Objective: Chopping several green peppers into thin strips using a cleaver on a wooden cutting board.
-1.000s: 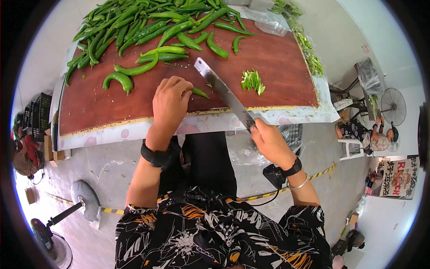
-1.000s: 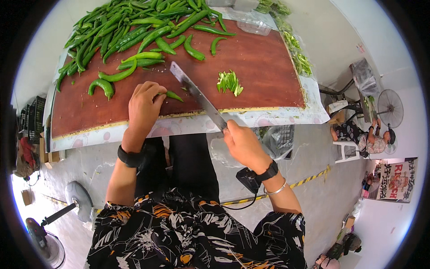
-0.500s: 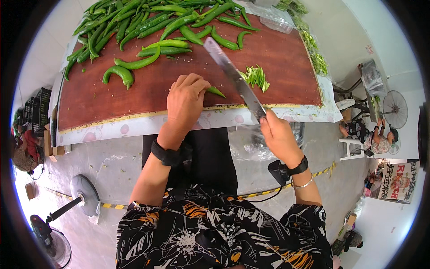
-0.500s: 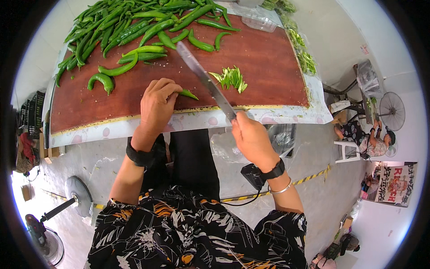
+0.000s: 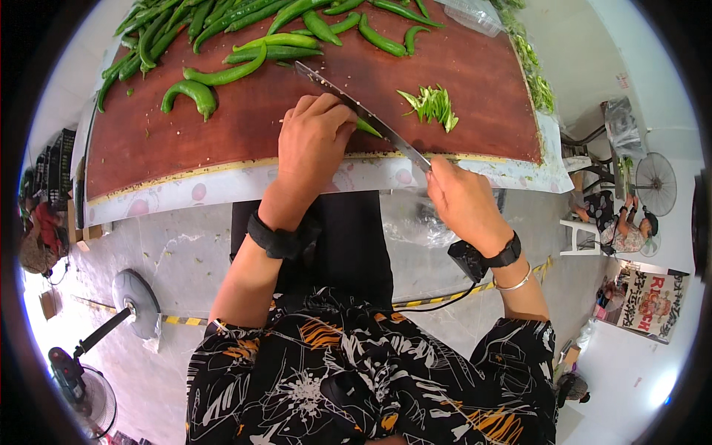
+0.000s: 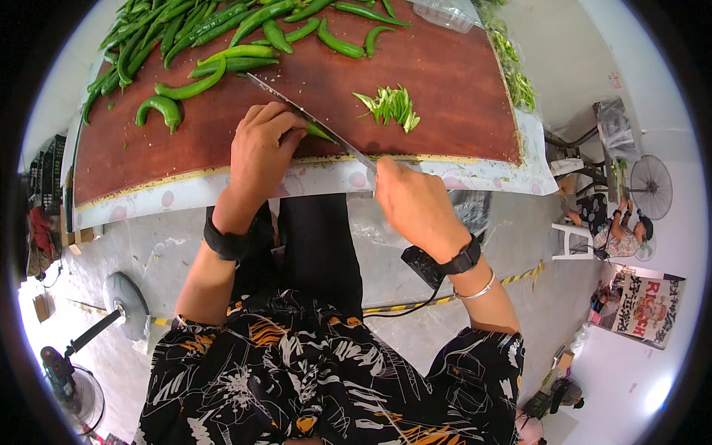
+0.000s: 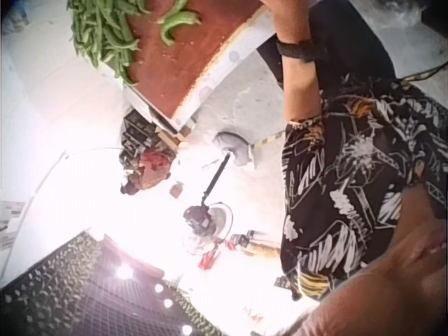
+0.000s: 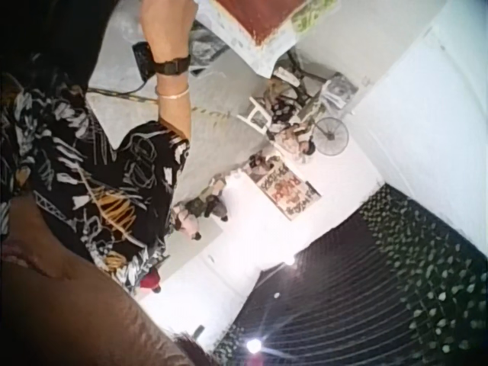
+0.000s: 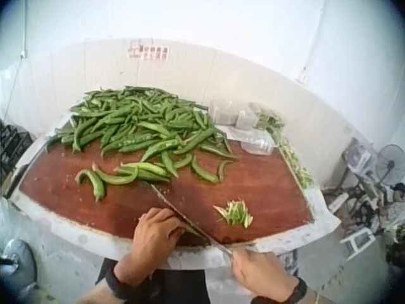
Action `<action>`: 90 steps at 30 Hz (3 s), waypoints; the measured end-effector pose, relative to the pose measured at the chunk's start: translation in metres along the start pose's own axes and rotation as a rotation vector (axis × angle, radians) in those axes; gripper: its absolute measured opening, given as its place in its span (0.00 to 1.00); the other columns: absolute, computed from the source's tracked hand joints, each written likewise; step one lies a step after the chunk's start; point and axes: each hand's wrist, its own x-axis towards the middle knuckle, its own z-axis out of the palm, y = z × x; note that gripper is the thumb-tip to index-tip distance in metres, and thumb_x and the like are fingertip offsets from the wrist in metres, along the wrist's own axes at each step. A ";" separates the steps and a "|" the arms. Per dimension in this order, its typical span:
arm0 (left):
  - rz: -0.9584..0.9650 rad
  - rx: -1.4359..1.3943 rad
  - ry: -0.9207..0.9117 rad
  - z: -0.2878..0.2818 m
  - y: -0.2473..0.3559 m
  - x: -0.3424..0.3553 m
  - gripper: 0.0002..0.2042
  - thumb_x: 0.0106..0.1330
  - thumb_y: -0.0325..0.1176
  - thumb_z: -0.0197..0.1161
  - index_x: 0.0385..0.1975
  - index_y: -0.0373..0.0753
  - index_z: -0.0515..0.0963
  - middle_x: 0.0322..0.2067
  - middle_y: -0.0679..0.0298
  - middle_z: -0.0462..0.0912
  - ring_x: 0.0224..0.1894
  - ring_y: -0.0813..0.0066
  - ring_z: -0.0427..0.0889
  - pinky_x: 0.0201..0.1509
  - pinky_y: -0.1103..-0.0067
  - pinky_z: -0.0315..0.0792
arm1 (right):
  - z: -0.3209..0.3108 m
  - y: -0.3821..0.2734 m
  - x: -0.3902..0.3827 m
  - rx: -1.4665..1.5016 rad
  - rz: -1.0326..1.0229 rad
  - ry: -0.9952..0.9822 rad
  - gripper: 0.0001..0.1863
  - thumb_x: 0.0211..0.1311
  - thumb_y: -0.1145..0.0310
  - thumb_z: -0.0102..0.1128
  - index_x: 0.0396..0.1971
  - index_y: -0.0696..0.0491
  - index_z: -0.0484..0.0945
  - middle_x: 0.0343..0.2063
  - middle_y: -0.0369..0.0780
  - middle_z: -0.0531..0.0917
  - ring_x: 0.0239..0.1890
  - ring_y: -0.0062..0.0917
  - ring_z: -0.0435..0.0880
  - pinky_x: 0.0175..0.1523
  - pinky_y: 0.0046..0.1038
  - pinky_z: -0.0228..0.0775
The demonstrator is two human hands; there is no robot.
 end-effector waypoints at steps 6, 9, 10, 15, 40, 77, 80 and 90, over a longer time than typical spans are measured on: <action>-0.007 -0.014 -0.015 -0.002 0.000 0.000 0.04 0.53 0.27 0.66 0.28 0.43 0.81 0.33 0.68 0.79 0.40 0.63 0.77 0.45 0.70 0.71 | 0.000 0.002 0.002 0.021 0.039 -0.056 0.06 0.65 0.72 0.54 0.33 0.57 0.67 0.24 0.51 0.78 0.27 0.51 0.78 0.30 0.45 0.67; -0.001 -0.017 0.004 -0.001 -0.001 0.000 0.03 0.53 0.28 0.66 0.27 0.44 0.80 0.32 0.70 0.79 0.40 0.65 0.77 0.44 0.71 0.70 | -0.002 0.002 0.004 0.014 0.030 -0.087 0.06 0.65 0.72 0.54 0.33 0.57 0.67 0.24 0.51 0.78 0.27 0.51 0.78 0.30 0.45 0.67; 0.000 -0.021 0.009 -0.001 -0.001 0.000 0.03 0.53 0.28 0.65 0.27 0.44 0.80 0.32 0.70 0.79 0.40 0.65 0.77 0.44 0.71 0.70 | -0.001 0.003 0.004 0.017 0.033 -0.094 0.06 0.65 0.72 0.54 0.33 0.57 0.67 0.24 0.51 0.78 0.27 0.51 0.78 0.30 0.45 0.67; 0.008 -0.019 0.002 0.000 -0.003 0.001 0.04 0.52 0.28 0.65 0.27 0.44 0.80 0.31 0.70 0.79 0.39 0.66 0.78 0.44 0.71 0.70 | 0.002 0.007 0.005 0.010 0.020 -0.107 0.07 0.65 0.72 0.54 0.33 0.57 0.66 0.23 0.52 0.78 0.27 0.51 0.78 0.30 0.45 0.67; 0.022 -0.051 0.041 0.000 -0.005 -0.001 0.04 0.53 0.29 0.66 0.27 0.44 0.80 0.31 0.71 0.80 0.40 0.67 0.79 0.45 0.72 0.70 | 0.004 0.001 0.019 0.075 0.068 -0.182 0.09 0.67 0.70 0.51 0.32 0.58 0.64 0.23 0.53 0.77 0.28 0.52 0.77 0.30 0.46 0.64; -0.016 -0.138 0.015 -0.004 -0.008 -0.006 0.04 0.54 0.26 0.65 0.29 0.40 0.80 0.33 0.66 0.80 0.41 0.62 0.79 0.47 0.70 0.71 | 0.006 -0.003 0.034 0.059 -0.006 -0.181 0.09 0.65 0.70 0.52 0.32 0.58 0.65 0.20 0.52 0.78 0.28 0.52 0.78 0.31 0.48 0.68; 0.010 -0.120 -0.007 -0.007 -0.008 -0.005 0.05 0.55 0.25 0.65 0.31 0.40 0.81 0.36 0.65 0.82 0.41 0.61 0.80 0.45 0.72 0.74 | 0.014 -0.004 0.035 0.101 0.007 -0.156 0.09 0.67 0.70 0.51 0.33 0.59 0.64 0.21 0.53 0.77 0.28 0.54 0.76 0.31 0.48 0.65; 0.016 -0.156 0.031 -0.003 -0.008 -0.006 0.05 0.54 0.24 0.64 0.30 0.40 0.81 0.34 0.65 0.81 0.41 0.61 0.80 0.45 0.71 0.73 | 0.022 -0.002 0.046 0.071 -0.028 -0.045 0.08 0.63 0.71 0.52 0.32 0.58 0.65 0.20 0.52 0.78 0.27 0.51 0.79 0.31 0.49 0.69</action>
